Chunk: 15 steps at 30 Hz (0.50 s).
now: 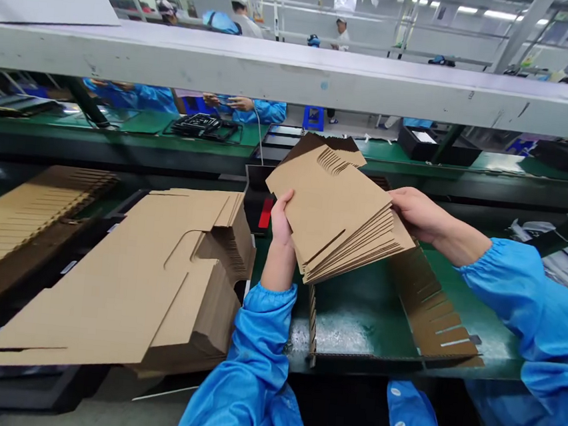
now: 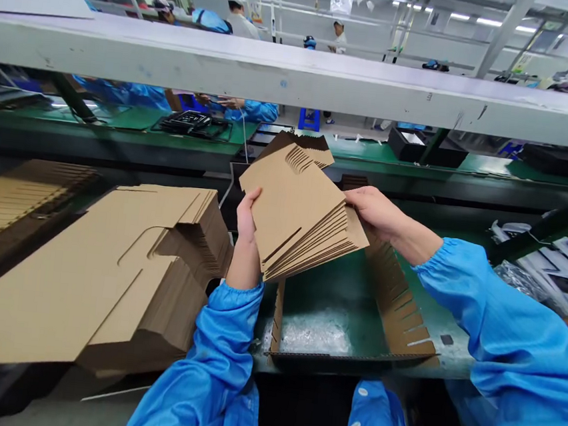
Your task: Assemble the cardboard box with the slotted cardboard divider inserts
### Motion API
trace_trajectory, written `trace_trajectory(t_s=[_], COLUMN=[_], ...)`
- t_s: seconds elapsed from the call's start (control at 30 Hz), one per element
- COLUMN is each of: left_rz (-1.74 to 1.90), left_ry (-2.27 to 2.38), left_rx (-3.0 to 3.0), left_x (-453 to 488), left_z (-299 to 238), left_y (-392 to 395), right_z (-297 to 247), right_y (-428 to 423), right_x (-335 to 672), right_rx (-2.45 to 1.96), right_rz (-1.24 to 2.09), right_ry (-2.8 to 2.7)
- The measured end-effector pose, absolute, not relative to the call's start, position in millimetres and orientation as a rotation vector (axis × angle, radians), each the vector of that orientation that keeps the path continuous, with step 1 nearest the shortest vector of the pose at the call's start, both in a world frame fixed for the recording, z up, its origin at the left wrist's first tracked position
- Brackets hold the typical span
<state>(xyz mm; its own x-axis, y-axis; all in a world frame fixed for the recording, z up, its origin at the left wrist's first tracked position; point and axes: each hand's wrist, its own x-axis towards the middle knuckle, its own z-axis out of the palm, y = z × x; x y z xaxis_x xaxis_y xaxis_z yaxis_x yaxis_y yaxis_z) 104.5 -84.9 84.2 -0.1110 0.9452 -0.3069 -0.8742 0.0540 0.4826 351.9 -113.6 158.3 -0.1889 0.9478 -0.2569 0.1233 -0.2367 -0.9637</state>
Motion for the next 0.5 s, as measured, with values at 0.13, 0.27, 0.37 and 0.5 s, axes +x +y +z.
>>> trace_trajectory(t_s=[0.13, 0.27, 0.37, 0.5], left_rz=[1.566, 1.584, 1.583, 1.585], left_ry=[0.675, 0.679, 0.682, 0.684], left_rx=[0.090, 0.066, 0.129, 0.188], left_x=[104.0, 94.7, 83.7, 69.7], left_z=[93.2, 92.4, 85.9, 77.5], left_y=[-87.3, -83.9, -80.1, -73.4], right_z=[168.3, 179.9, 184.4, 187.4], right_y=[-108.2, -99.9, -96.1, -89.3], right_x=[352.5, 353.1, 354.5, 365.2], right_rx=[-1.397, -1.494, -1.579, -1.705], right_rz=[1.444, 1.324, 1.256, 1.157], right_ry=[-1.242, -1.185, -1.219, -1.241])
